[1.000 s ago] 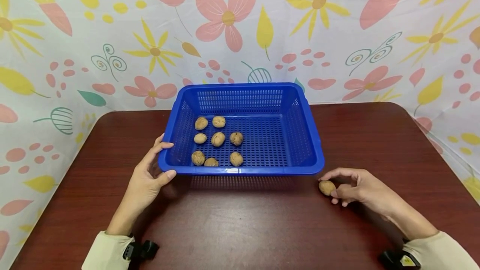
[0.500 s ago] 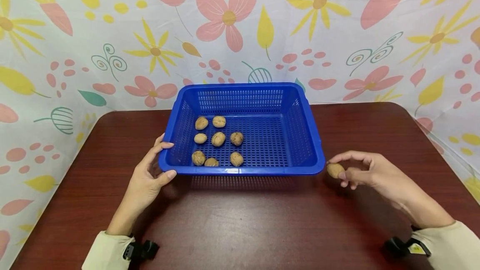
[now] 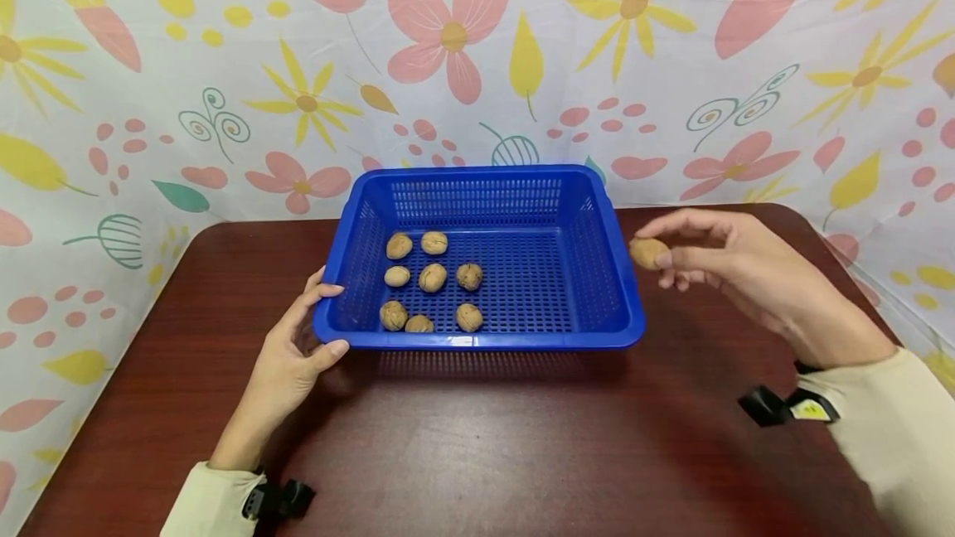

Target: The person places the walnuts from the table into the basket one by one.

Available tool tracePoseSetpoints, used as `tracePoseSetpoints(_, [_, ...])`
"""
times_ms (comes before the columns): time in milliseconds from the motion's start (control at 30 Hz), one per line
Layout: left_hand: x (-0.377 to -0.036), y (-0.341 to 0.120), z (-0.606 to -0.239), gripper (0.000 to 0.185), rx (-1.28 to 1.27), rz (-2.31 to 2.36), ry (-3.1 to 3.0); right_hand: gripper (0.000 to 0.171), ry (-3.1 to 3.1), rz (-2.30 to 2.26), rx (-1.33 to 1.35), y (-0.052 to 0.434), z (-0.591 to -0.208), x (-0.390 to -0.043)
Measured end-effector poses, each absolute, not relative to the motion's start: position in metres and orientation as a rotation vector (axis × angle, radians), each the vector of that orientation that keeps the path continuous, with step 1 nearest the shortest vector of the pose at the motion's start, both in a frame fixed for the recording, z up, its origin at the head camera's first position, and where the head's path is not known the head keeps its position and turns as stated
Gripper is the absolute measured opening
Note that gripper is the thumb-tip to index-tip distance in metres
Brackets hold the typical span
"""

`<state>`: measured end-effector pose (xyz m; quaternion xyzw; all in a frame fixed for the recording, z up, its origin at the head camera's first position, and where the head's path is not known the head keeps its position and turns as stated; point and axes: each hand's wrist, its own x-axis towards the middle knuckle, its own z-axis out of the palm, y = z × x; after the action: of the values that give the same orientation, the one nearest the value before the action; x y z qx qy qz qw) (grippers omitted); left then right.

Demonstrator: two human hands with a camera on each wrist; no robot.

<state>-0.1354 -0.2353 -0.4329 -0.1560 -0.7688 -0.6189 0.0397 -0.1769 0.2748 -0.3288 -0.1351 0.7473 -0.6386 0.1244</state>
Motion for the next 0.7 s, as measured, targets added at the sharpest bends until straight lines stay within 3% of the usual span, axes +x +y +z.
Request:
tracePoseSetpoints(300, [-0.135,-0.235,-0.433,0.057,-0.490,-1.919,-2.335,0.023,2.190,-1.710,-0.318,0.200,-0.294,-0.223])
tracePoseSetpoints(700, [-0.135,-0.235,-0.434,0.058,-0.490,-1.921,-2.328,0.035,2.000,-1.782,-0.306,0.128,-0.312,-0.282])
